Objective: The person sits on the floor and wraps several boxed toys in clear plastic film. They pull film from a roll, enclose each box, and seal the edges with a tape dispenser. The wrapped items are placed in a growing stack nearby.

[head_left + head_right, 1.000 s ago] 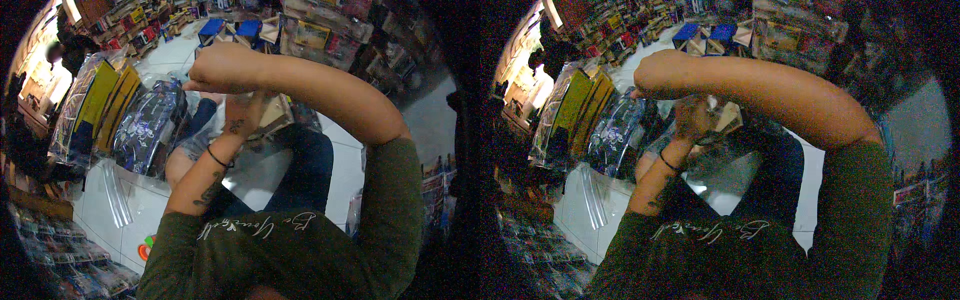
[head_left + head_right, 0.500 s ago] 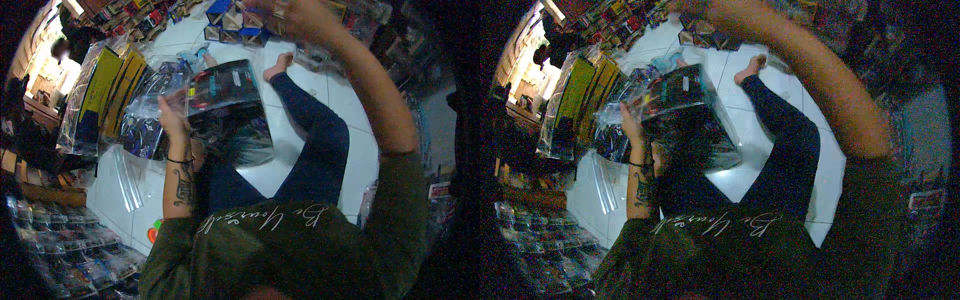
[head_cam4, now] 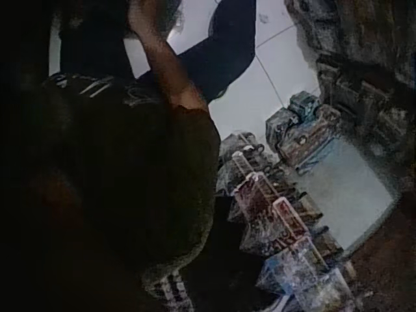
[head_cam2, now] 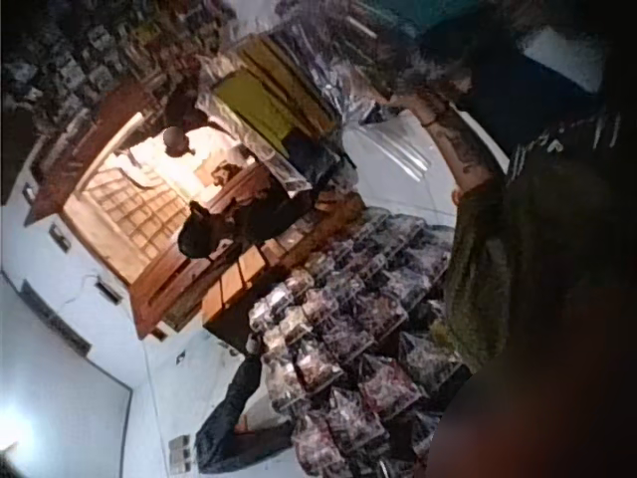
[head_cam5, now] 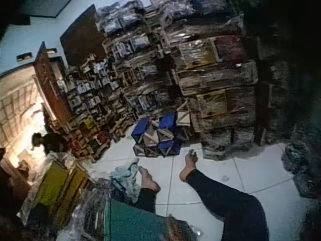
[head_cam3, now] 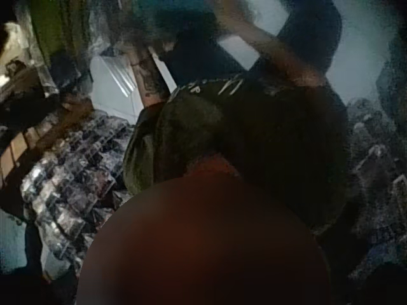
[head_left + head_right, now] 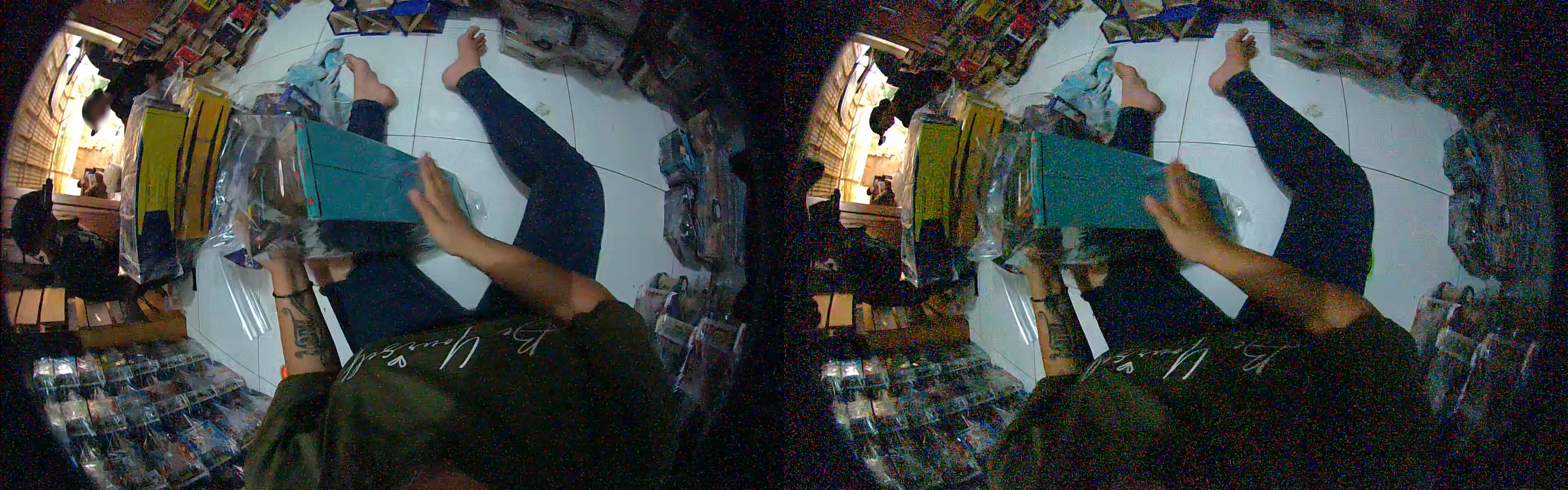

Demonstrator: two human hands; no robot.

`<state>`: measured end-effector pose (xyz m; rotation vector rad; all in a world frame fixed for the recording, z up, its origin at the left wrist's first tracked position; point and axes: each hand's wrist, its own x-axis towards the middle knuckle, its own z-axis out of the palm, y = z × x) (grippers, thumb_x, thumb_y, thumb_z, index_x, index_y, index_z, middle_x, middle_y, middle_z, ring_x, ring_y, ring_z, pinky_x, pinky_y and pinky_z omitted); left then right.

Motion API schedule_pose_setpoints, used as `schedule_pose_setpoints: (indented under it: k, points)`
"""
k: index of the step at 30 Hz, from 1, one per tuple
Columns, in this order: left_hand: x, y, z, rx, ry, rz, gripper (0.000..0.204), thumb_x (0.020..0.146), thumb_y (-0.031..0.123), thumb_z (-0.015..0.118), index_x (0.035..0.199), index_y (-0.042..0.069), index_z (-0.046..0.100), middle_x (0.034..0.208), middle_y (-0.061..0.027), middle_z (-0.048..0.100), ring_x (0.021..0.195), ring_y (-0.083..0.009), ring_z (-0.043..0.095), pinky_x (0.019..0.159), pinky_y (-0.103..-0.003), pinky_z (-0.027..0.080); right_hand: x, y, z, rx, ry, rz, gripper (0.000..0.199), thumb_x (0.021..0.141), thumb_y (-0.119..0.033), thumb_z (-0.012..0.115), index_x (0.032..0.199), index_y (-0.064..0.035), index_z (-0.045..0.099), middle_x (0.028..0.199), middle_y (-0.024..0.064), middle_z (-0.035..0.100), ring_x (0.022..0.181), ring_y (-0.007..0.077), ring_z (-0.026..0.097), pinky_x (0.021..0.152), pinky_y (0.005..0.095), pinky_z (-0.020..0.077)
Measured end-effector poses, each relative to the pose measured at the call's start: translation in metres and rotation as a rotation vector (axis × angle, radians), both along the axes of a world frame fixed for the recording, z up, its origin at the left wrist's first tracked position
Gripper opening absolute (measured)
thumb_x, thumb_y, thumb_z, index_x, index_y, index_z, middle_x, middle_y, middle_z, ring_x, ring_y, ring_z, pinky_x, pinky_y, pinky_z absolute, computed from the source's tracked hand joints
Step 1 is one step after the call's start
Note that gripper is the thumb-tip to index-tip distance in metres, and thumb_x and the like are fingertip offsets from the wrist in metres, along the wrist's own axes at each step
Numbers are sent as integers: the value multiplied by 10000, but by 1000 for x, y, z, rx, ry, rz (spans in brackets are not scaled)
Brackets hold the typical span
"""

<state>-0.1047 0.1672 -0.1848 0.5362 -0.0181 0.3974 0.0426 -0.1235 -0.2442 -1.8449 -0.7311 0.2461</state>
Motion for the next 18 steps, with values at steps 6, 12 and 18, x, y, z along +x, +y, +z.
schedule_pose_setpoints:
  k: [6,12,18]
  points:
    - [3,-51,29,275,132,320,560,937,473,329,1133,-13,527,1101,-154,578,904,-234,591,846,-378,475,-24,3,159,298,-338,165,980,833,-580,505,1401,93,75,1464,309,69,1375,418,74,1123,439,80]
    - [12,-127,66,790,504,907,575,984,431,257,975,-26,606,958,-124,640,833,-218,606,800,-341,492,10,-55,208,378,-423,189,1115,647,-550,728,1398,48,159,1421,261,228,1311,369,268,1086,396,219]
    - [44,-199,86,1151,662,1173,576,987,426,264,1032,-34,608,1003,-155,635,902,-241,607,830,-336,468,63,-112,257,-145,-366,109,235,777,-260,682,808,-31,635,677,123,618,631,245,614,594,372,467]
